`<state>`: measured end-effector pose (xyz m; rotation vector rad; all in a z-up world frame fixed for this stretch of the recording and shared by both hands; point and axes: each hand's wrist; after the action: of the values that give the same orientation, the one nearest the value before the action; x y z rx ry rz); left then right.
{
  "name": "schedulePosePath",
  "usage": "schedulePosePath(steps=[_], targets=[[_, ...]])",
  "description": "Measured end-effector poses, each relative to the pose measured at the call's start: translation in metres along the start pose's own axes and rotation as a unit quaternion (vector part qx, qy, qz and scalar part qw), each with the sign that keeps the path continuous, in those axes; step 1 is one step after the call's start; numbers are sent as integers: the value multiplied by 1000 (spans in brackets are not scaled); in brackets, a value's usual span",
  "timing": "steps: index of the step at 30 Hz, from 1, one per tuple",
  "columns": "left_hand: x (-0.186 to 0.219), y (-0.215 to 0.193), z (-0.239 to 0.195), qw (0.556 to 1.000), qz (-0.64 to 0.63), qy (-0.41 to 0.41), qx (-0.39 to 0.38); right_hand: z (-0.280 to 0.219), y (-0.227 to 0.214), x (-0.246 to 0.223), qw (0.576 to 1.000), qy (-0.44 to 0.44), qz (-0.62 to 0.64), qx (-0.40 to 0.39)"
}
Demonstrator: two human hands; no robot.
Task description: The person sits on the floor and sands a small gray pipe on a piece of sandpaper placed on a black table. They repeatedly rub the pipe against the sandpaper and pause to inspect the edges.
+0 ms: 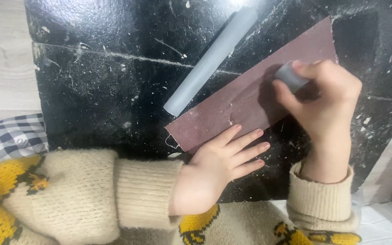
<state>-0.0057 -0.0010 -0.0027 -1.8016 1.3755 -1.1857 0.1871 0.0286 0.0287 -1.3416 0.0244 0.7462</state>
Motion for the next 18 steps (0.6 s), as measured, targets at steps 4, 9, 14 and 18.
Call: schedulePosePath(steps=[4,9,14,18], targets=[[4,0,4,999,14,2,-52,2,13,-15,981,32,-147,-123],[0,0,-2,1000,10,3,2,-22,-2,18,990,76,-115,23],[9,10,6,997,77,-20,-8,14,15,-37,983,30,-38,-175],[3,2,3,1000,18,0,8,-22,6,10,994,58,-96,16]])
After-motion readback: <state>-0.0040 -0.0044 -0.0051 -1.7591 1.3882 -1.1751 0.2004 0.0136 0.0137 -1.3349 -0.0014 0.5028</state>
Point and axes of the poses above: each hand's wrist, its own z-axis towards the middle knuckle, its own y-axis out of the palm, x = y × z, and after that the axes turned 3 degrees about -y, right-handed
